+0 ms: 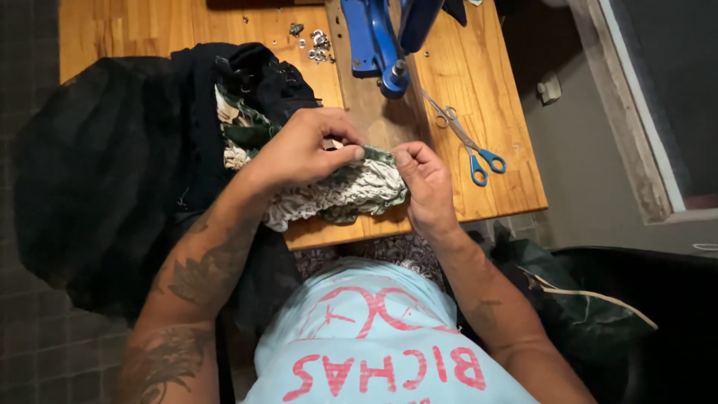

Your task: Attaching metal hardware to a ruffled material using a manual press and trimming with scissors

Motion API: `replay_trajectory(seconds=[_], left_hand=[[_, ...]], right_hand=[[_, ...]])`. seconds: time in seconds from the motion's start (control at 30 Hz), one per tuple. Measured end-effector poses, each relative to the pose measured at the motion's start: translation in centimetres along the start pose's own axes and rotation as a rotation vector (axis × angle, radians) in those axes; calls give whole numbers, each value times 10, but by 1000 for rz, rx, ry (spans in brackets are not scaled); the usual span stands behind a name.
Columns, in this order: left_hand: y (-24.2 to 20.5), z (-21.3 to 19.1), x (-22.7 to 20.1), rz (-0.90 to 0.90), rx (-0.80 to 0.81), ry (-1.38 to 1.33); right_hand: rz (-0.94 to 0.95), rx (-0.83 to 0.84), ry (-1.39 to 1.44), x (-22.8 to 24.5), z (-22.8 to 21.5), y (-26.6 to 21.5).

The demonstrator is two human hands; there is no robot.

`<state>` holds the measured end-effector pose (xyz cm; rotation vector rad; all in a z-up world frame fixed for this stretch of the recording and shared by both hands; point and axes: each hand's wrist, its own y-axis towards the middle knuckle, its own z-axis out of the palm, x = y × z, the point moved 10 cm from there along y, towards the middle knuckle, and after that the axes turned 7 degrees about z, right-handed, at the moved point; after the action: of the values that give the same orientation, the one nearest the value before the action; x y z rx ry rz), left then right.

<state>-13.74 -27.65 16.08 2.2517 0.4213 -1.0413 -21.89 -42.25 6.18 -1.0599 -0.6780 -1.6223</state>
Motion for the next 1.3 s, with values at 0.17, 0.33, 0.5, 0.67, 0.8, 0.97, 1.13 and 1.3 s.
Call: replay_trajectory(seconds=[0.17, 0.33, 0.5, 0.67, 0.8, 0.97, 1.13, 1.3], left_hand=[[-14, 19, 30, -246, 65, -346], [-14, 23, 27, -294, 21, -543], [-13, 25, 27, -225, 44, -506], [-11, 32, 28, -174, 70, -329], [-10, 21, 9, -113, 46, -179], [-9, 10, 14, -88, -48, -262], [-9, 1, 8, -25, -119, -259], [-9, 1, 11, -67, -174, -362]], right_hand=[[26, -2, 20, 0, 2, 0], [-6, 29, -159, 18, 14, -8], [-72, 36, -325, 30, 21, -9], [-56, -20, -241, 16, 6, -4], [-55, -33, -193, 17, 11, -6], [-33, -42, -121, 30, 26, -19], [-33, -65, -73, 2, -7, -2], [-33, -94, -37, 1, -7, -1]])
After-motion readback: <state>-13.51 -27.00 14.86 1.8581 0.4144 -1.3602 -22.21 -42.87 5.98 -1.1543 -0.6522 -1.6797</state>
